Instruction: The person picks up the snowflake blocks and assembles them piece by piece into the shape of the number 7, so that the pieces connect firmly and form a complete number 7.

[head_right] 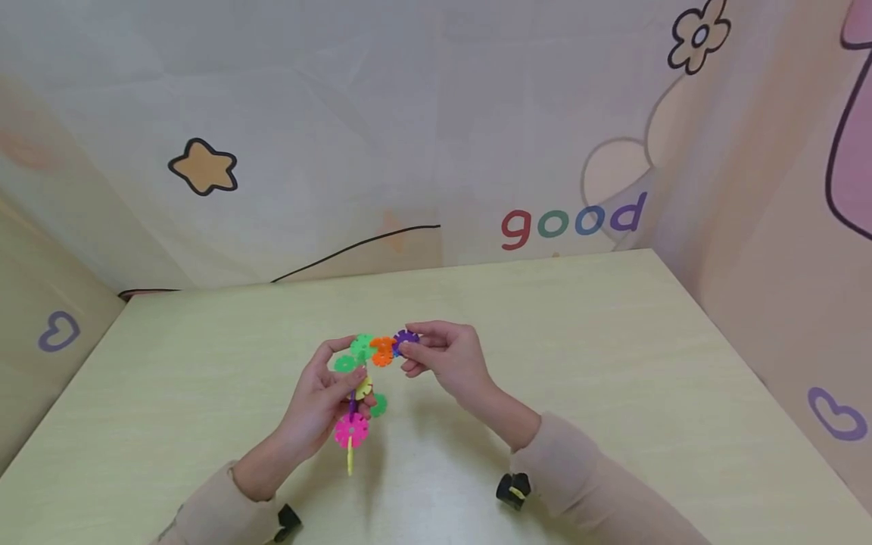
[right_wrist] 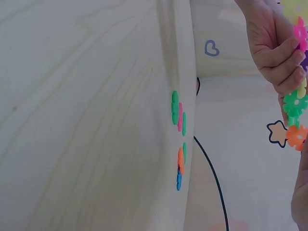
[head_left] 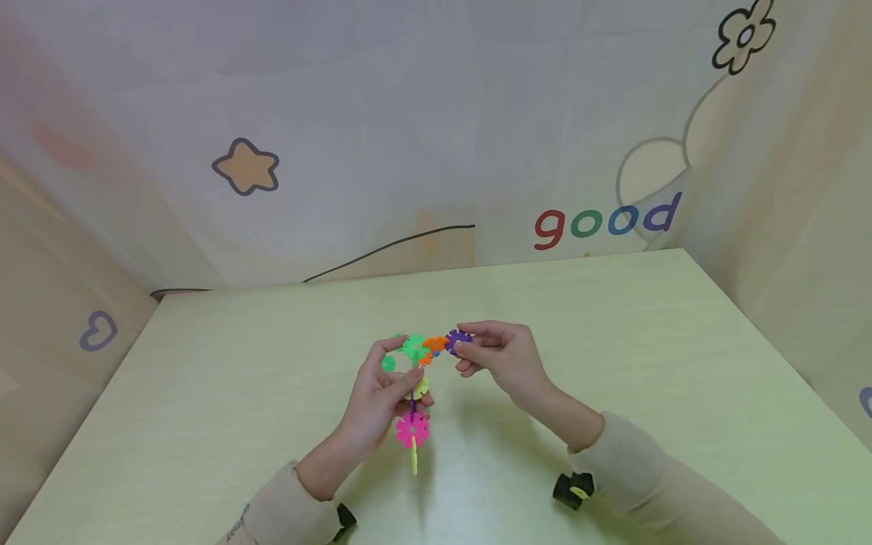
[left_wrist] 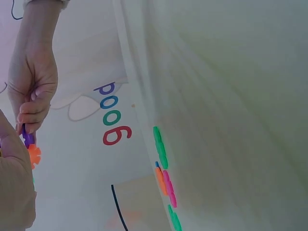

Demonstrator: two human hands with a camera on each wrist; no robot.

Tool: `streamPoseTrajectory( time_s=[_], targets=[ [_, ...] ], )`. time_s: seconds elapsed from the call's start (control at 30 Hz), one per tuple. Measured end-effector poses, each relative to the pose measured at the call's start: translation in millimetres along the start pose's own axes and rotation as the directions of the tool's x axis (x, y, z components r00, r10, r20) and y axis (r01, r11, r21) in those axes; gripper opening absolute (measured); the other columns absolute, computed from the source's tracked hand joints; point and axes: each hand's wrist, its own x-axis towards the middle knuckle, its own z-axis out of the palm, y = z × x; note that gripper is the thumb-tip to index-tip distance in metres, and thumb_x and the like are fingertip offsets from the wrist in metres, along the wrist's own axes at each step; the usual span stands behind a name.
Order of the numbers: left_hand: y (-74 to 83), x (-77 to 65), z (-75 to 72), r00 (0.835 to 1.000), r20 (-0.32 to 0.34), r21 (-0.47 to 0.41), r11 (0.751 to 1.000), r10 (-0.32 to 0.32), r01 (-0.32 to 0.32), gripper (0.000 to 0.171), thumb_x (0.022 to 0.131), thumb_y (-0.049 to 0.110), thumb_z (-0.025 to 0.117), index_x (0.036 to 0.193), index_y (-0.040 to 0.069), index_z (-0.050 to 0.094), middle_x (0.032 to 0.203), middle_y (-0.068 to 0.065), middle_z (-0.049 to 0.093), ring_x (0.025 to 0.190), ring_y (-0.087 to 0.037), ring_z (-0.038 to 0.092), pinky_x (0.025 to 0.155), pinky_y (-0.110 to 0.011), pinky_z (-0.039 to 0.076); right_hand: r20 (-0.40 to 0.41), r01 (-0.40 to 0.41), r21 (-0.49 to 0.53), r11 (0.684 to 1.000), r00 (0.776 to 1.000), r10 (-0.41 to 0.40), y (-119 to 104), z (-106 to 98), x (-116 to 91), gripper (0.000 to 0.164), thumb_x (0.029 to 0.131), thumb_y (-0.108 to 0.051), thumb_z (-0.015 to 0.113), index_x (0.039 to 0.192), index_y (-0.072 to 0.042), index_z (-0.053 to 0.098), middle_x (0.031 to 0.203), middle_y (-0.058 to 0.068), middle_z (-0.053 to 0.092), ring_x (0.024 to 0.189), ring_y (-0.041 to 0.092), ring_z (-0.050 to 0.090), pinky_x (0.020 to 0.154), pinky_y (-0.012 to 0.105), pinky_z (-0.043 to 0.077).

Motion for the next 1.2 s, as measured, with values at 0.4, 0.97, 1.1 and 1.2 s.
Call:
streamPoseTrajectory(
  time_s=[0.4, 0.97, 1.1, 1.2],
  targets=[
    [1.2, -0.5, -0.6, 0.999, 0.016, 0.02, 0.999, 0.028, -0.028, 0.05, 0.093, 0.001, 0.048, 0.135, 0.008, 0.023, 0.064, -0.003, 0.062, 0.056, -0.014, 0.063, 0.057, -0.027, 0.053, -0.01, -0.02, 0.034, 0.999, 1.0, 0.021, 0.3, 1.9, 0.7, 0.03, 0.082, 0.006, 0.062, 0.111, 0.013, 0.057, 0.075, 0.009, 0.065, 0.058, 0.014, 0.064, 0.061, 0.032, 0.054],
    [-0.5, 0.5, 0.0, 0.999, 0.025, 0.052, 0.998, 0.042, -0.044, 0.052, 0.093, 0.003, 0.05, 0.136, 0.008, 0.022, 0.065, -0.003, 0.063, 0.056, -0.015, 0.063, 0.056, -0.028, 0.053, -0.048, -0.025, 0.079, 0.997, 0.998, 0.029, 4.3, 5.7, -0.7, 0.03, 0.081, 0.006, 0.062, 0.11, 0.013, 0.058, 0.074, 0.007, 0.066, 0.059, 0.014, 0.064, 0.061, 0.032, 0.054],
    [-0.7, 0.8, -0.1, 0.999, 0.01, 0.055, 0.997, 0.05, -0.051, 0.05, 0.093, 0.001, 0.049, 0.135, 0.009, 0.023, 0.065, -0.004, 0.063, 0.055, -0.016, 0.062, 0.056, -0.028, 0.053, -0.059, -0.02, 0.09, 0.996, 0.998, 0.026, 3.8, 8.5, -0.8, 0.03, 0.081, 0.006, 0.062, 0.109, 0.013, 0.057, 0.073, 0.007, 0.065, 0.059, 0.014, 0.064, 0.061, 0.031, 0.054],
    [-1.2, 0.8, -0.8, 0.999, 0.002, 0.051, 0.998, 0.045, -0.046, 0.05, 0.093, 0.001, 0.048, 0.135, 0.009, 0.023, 0.065, -0.005, 0.063, 0.056, -0.017, 0.062, 0.056, -0.029, 0.054, -0.059, -0.006, 0.09, 0.996, 0.998, 0.012, 2.3, 10.9, -1.3, 0.029, 0.081, 0.007, 0.062, 0.109, 0.014, 0.057, 0.074, 0.008, 0.065, 0.059, 0.014, 0.064, 0.061, 0.032, 0.054]
  ],
)
